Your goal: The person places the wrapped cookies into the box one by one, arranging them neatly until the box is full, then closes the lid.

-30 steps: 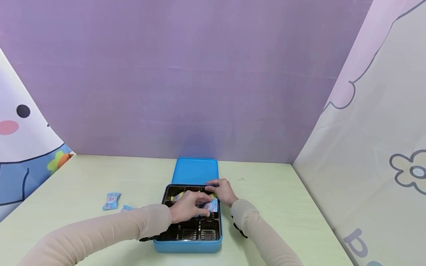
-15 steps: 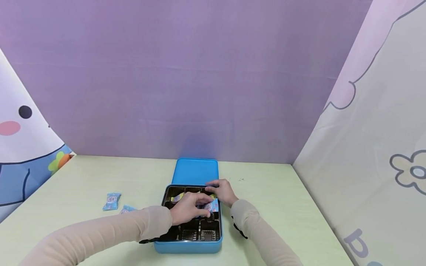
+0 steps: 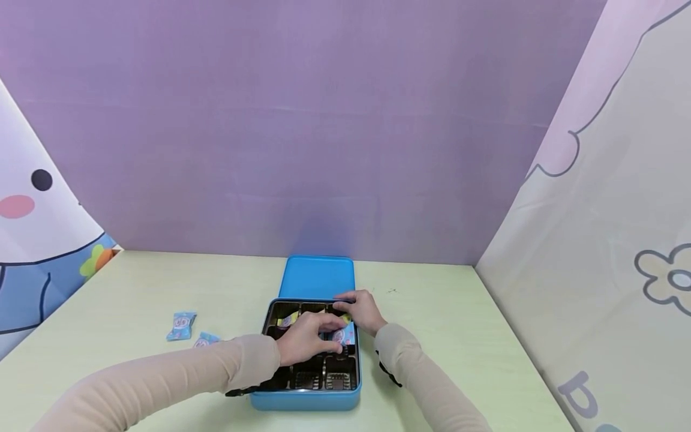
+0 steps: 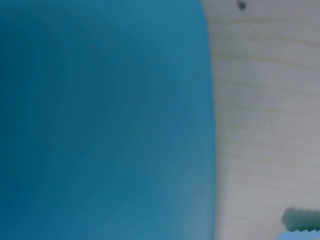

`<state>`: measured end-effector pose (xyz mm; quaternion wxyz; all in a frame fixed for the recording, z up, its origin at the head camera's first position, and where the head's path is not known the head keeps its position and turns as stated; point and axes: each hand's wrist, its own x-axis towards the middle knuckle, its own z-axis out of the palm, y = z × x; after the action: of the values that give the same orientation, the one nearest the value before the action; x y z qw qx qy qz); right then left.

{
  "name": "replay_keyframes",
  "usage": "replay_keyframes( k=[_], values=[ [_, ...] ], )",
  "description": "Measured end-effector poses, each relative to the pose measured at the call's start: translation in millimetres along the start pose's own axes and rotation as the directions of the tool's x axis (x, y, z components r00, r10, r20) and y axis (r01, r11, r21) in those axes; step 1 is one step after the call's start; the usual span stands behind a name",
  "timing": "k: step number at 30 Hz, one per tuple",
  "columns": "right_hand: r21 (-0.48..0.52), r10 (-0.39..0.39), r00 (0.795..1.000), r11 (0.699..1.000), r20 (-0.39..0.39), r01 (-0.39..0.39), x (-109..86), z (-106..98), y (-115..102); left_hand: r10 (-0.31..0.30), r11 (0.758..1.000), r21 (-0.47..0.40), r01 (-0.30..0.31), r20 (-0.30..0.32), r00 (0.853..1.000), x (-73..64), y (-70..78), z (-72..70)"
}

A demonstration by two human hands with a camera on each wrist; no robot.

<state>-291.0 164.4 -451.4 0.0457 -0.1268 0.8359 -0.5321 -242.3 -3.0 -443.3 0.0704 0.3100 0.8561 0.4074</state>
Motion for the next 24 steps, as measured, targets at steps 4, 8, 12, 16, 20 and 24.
replay_keyframes(
  k=[4,8,12,16,20,24],
  values=[
    [0.003,0.001,1.0,1.0,-0.011,-0.001,1.6,0.7,2.9,0.004,1.0,0.005,-0.004,-0.001,1.0,0.2,0.6,-0.3],
    [-0.004,0.017,1.0,1.0,-0.026,-0.017,6.9,3.4,14.6,0.009,1.0,0.016,-0.009,0.001,1.0,0.0,1.2,-0.6],
    [-0.015,0.019,0.999,1.0,-0.032,-0.019,8.1,4.3,18.1,0.021,1.0,0.013,-0.021,0.004,1.0,-0.6,1.8,-1.7],
    [-0.024,0.021,0.999,0.999,-0.035,-0.022,7.6,4.5,17.1,0.027,1.0,0.011,-0.027,0.005,1.0,-1.4,1.7,-2.1],
    [-0.037,0.026,0.999,0.999,-0.041,-0.028,6.8,4.8,16.2,0.022,1.0,0.007,-0.022,0.005,1.0,-1.6,1.5,-1.6],
    [-0.028,0.032,0.998,0.999,-0.045,-0.033,6.4,4.6,15.2,0.022,0.999,0.03,-0.022,0.007,1.0,-1.1,1.9,-1.0]
  ],
)
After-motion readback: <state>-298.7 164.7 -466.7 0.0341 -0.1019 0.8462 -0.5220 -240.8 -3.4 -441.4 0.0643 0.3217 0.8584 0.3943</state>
